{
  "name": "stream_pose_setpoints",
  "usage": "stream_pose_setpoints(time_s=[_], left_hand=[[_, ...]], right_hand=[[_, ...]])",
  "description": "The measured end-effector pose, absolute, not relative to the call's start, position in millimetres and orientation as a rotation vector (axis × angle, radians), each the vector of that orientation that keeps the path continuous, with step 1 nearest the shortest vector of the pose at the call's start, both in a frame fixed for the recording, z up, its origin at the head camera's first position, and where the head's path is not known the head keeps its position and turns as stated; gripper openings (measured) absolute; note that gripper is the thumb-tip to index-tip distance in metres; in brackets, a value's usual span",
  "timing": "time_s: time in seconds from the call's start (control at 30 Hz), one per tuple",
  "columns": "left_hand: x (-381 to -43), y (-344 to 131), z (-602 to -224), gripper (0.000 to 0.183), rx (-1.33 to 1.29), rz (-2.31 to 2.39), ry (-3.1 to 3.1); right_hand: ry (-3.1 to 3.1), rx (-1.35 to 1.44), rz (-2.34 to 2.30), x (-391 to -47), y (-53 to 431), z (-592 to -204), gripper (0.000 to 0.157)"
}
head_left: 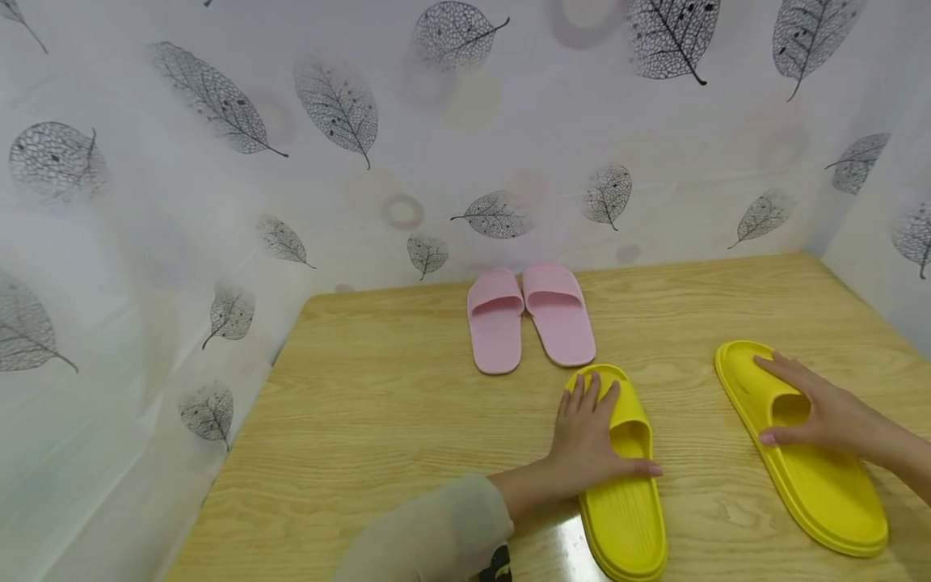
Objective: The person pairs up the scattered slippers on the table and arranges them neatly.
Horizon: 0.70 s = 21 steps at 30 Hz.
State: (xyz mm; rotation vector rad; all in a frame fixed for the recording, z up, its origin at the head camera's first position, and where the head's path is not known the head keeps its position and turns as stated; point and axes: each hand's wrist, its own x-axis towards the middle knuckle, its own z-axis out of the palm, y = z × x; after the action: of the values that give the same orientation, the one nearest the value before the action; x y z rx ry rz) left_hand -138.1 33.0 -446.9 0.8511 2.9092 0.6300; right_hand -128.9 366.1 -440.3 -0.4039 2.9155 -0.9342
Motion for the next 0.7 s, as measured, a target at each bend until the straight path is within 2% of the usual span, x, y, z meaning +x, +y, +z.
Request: stream_pose_setpoints(time_s=[0.7], left_hand=[[-138,46,-447,0.11,0.837,0.574,2.927]], right_hand=[[2.907,-0.384,-0.942,-130,368,-440,0.105]])
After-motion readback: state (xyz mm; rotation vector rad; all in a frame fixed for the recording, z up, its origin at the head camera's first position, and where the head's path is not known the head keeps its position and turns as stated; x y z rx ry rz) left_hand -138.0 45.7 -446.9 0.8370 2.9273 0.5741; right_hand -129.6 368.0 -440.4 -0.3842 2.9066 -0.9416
